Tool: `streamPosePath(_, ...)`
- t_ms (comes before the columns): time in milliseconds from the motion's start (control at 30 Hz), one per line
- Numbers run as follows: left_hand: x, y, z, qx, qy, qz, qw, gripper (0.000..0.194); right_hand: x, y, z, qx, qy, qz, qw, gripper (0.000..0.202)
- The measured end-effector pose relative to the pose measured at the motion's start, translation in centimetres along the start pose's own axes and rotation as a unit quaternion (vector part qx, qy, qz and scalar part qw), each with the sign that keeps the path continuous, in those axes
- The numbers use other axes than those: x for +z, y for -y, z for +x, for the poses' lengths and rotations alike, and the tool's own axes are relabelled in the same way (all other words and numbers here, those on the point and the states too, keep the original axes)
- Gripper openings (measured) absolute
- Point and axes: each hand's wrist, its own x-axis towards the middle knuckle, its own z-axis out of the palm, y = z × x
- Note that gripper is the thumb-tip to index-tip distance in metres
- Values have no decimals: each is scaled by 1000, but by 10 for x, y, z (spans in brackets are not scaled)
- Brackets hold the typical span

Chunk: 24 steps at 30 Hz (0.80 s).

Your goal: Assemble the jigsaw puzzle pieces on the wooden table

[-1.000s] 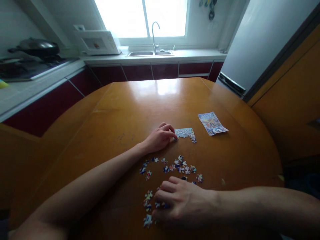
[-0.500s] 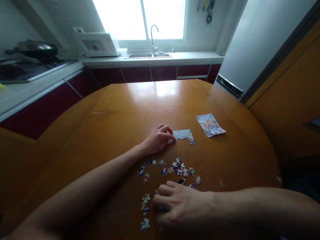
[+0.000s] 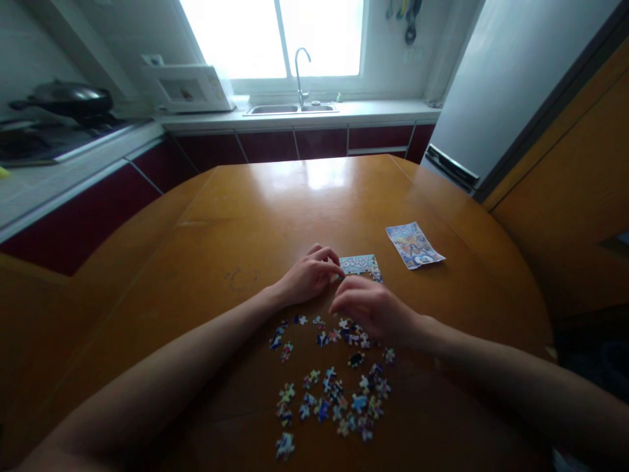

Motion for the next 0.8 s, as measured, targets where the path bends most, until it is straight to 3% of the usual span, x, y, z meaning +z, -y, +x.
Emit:
streamPosePath(133,0,0,1,6,4,-1,1000,36,-22,-46,9,144,-126,-40,981,6)
streamPosePath(233,0,1,0,9,6,1,1000,43,-23,-60,9,157,-99,-77,980,9)
streamPosePath(400,2,4,-1,11,4,9,1000,44,-13,-63,8,129,-49,-142,980,14)
streamPosePath(600,1,3,1,12,5,13,1000,43,-11,-69,8,127,-64,-193,971,11)
streamPosePath(800,-1,0,1,8,6,4,1000,41,-19,-60,6,143,-80,-224,961,11)
